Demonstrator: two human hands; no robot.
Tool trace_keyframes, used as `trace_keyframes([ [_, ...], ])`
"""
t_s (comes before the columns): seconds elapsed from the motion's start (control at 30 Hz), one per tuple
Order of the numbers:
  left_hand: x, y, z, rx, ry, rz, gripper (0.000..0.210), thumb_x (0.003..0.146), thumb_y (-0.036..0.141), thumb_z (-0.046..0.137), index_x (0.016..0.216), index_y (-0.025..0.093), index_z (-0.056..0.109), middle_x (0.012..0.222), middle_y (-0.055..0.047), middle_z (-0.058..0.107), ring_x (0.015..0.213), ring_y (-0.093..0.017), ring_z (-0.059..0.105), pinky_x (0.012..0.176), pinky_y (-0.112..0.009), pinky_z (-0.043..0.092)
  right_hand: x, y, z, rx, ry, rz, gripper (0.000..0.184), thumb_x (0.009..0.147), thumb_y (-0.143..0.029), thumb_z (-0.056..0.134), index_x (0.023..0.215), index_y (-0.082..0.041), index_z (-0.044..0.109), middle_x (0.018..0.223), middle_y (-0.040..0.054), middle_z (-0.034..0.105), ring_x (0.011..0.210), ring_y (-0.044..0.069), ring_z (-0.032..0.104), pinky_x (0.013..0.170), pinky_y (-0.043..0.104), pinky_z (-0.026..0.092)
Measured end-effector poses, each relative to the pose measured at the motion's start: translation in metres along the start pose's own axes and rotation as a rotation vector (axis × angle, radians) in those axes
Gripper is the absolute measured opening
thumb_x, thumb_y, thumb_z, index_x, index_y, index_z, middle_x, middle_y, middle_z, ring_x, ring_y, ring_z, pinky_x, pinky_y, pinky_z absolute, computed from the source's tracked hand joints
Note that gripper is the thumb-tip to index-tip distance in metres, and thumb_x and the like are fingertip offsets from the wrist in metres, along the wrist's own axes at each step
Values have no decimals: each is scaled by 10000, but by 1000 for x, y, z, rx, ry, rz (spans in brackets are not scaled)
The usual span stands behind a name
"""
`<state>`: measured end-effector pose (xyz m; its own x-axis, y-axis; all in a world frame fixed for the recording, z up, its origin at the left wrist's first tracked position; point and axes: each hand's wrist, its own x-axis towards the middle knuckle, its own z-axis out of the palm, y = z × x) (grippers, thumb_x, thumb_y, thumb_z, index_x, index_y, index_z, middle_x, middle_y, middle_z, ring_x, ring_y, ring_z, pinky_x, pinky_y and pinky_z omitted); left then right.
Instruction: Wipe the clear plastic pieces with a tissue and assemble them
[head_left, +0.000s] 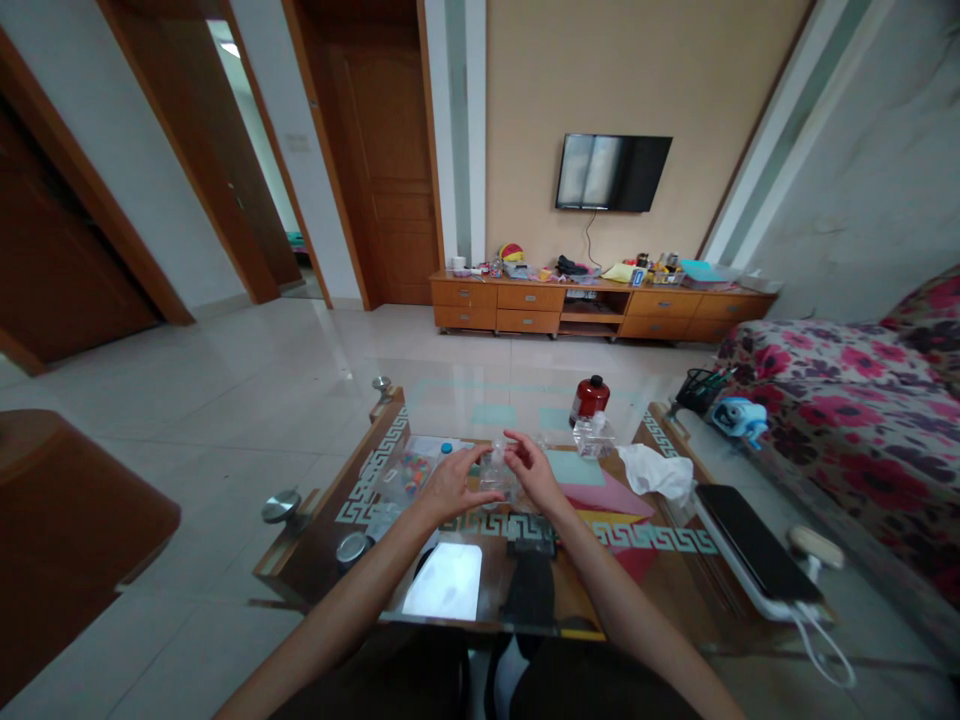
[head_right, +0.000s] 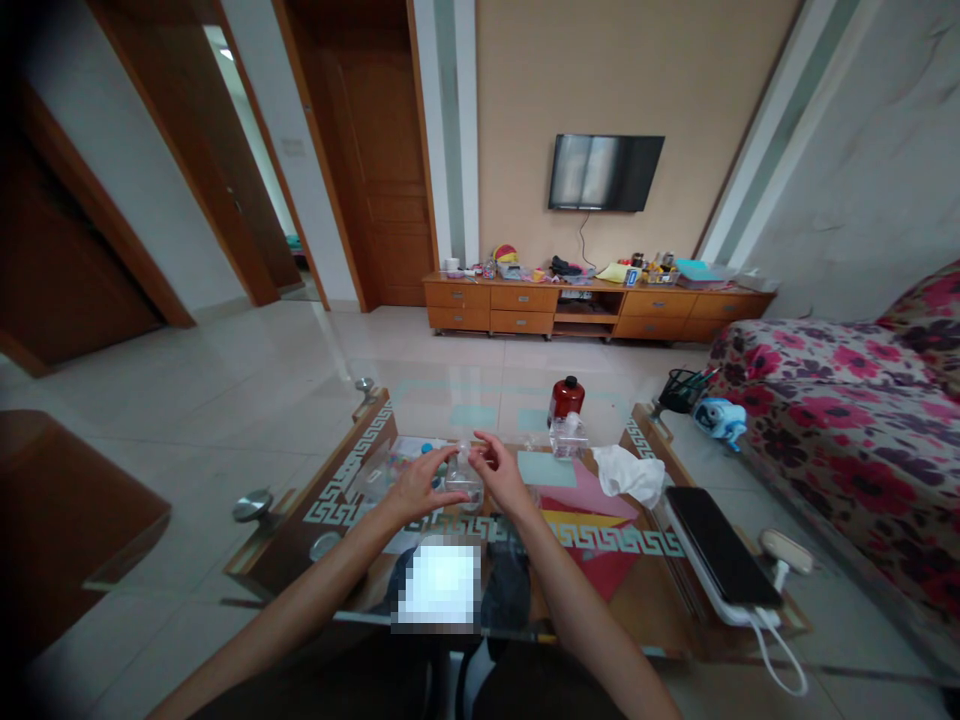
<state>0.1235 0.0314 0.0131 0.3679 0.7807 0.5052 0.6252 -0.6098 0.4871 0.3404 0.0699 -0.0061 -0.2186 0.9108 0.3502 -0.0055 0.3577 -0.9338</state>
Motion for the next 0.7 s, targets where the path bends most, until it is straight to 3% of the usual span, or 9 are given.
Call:
trace_keyframes([
  [0.17, -1, -3, 1, 11, -1, -9, 860, 761, 621, 855, 1477, 270, 530, 1399, -117, 669, 1272, -330, 653, 1093, -516, 525, -1, -6, 1, 15, 11, 15, 585, 1003, -683, 498, 1372, -254, 643, 1131, 74, 737, 1061, 257, 687, 943, 411, 558],
  [0.3, -2, -5, 2, 20, -5, -22, 857, 762, 627, 855, 1465, 257, 535, 1421, -127, 656, 1306, -336, 631, 1123, -519, 502, -2, -8, 1, 32, -21, -5, 630, 911, -640, 693, 1404, -255, 618, 1168, 77, 730, 1103, 268, 680, 964, 410, 551],
  [0.4, -2, -3, 1, 7, -13, -31, 825, 773, 621, 849, 1448, 260, 543, 1408, -118, 664, 1294, -328, 638, 1116, -512, 506, -2, -7, 1, 96, 22, 32, 576, 997, -655, 533, 1379, -234, 629, 1095, 78, 741, 1033, 254, 697, 931, 410, 559],
  [0.57, -1, -1, -1, -15, -21, -15, 801, 784, 587, 857, 1446, 269, 537, 1418, -102, 658, 1302, -312, 633, 1127, -499, 498, -6, -11, 3, -8, -7, -50, 639, 810, -509, 834, 1368, -273, 630, 1177, 60, 716, 1069, 255, 681, 920, 384, 556],
  [0.7, -1, -2, -1, -7, -10, -8, 819, 785, 599, 850, 1456, 262, 521, 1406, -108, 664, 1296, -312, 637, 1120, -493, 504, -9, -27, 8, -198, 28, -252, 329, 859, -386, 790, 1159, -264, 733, 1130, 55, 724, 1068, 254, 669, 983, 413, 521],
])
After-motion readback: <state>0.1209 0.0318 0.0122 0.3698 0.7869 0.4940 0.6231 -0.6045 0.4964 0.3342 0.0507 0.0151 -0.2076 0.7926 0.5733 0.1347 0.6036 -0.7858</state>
